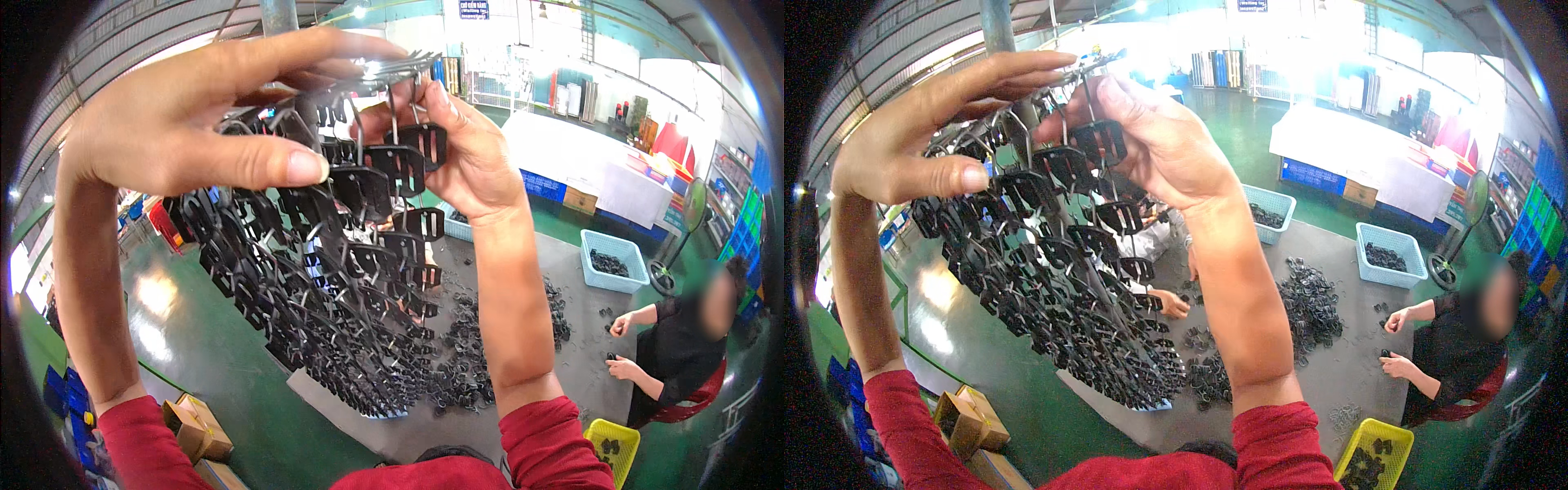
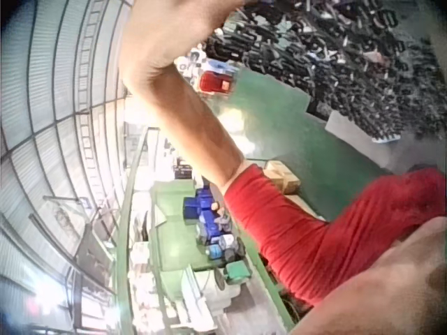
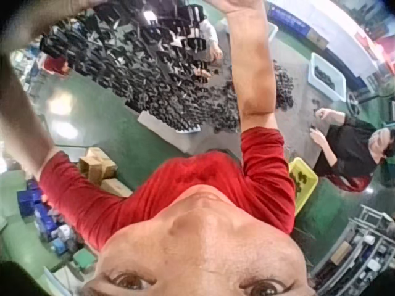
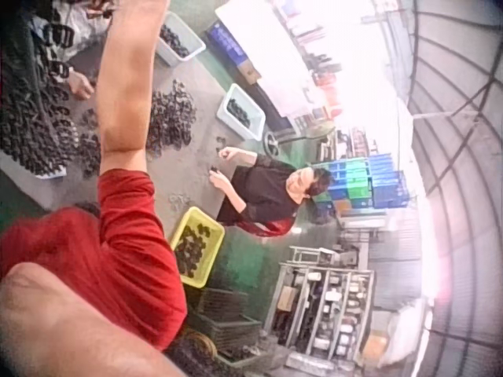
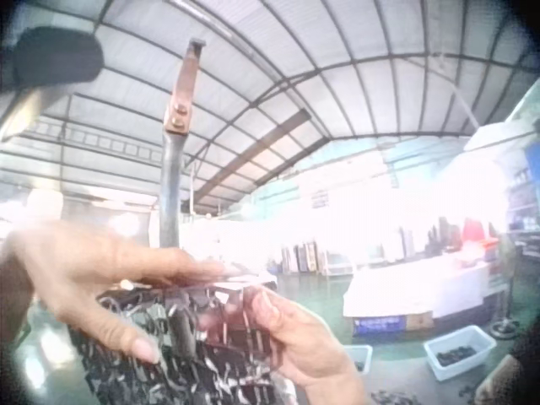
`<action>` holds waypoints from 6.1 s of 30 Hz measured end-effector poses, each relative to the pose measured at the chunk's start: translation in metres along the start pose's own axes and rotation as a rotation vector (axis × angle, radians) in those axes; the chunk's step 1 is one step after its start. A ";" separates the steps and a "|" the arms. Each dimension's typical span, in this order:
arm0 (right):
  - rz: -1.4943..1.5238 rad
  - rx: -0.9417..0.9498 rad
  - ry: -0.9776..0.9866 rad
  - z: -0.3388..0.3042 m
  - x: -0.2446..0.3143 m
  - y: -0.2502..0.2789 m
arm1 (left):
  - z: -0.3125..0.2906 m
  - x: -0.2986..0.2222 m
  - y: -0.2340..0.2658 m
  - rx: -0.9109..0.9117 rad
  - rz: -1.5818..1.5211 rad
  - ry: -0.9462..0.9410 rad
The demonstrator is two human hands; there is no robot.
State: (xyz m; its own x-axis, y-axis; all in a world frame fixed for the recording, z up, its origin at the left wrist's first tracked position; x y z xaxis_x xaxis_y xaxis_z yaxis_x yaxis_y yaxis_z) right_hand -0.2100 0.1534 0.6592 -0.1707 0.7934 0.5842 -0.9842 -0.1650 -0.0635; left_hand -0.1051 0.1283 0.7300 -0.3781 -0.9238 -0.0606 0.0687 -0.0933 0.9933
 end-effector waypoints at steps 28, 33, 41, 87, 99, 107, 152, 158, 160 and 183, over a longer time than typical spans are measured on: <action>-1.362 -0.585 -0.282 -0.063 0.079 0.062 | 0.011 -0.011 -0.002 0.035 0.246 0.075; -0.331 -0.076 -0.078 -0.011 0.017 0.014 | 0.008 -0.005 -0.004 0.074 -0.007 -0.007; 0.081 0.087 0.144 0.004 0.004 -0.023 | -0.003 -0.013 -0.004 0.086 0.068 0.041; -1.558 -0.732 0.085 -0.060 0.077 0.036 | 0.022 -0.013 -0.007 -0.023 0.240 -0.054; -0.604 -0.308 -0.129 -0.033 0.027 0.028 | 0.009 -0.001 -0.004 0.050 -0.032 0.004; 0.168 0.161 0.077 0.010 -0.006 -0.019 | -0.003 -0.001 -0.004 0.045 -0.016 -0.019; -0.154 -0.123 0.133 0.008 0.009 0.004 | 0.009 0.003 -0.001 0.062 0.182 -0.064; -0.824 -0.380 0.255 -0.018 0.055 -0.008 | 0.013 0.001 -0.001 0.074 0.177 0.030; -0.727 -0.368 0.215 -0.016 0.054 0.000 | 0.017 0.003 -0.001 0.081 0.246 0.080; -1.704 -0.757 -0.379 -0.066 0.103 0.112 | 0.041 -0.015 0.011 -0.039 0.411 -0.027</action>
State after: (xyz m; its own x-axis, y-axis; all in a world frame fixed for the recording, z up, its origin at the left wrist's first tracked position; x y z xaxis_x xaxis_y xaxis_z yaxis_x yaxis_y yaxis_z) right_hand -0.3411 0.2555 0.6588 0.7798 -0.3568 0.5144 0.0998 0.8820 0.4605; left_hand -0.1366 0.1560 0.7461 -0.3359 -0.8771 0.3434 0.2533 0.2670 0.9298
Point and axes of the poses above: each hand's wrist, its own z-axis towards the middle knuckle, its own y-axis out of the back of the hand, x = y × z, the point moved 10 cm from there along z, towards the middle knuckle, and after that the axes turned 5 degrees about x, right-handed, at the moved point
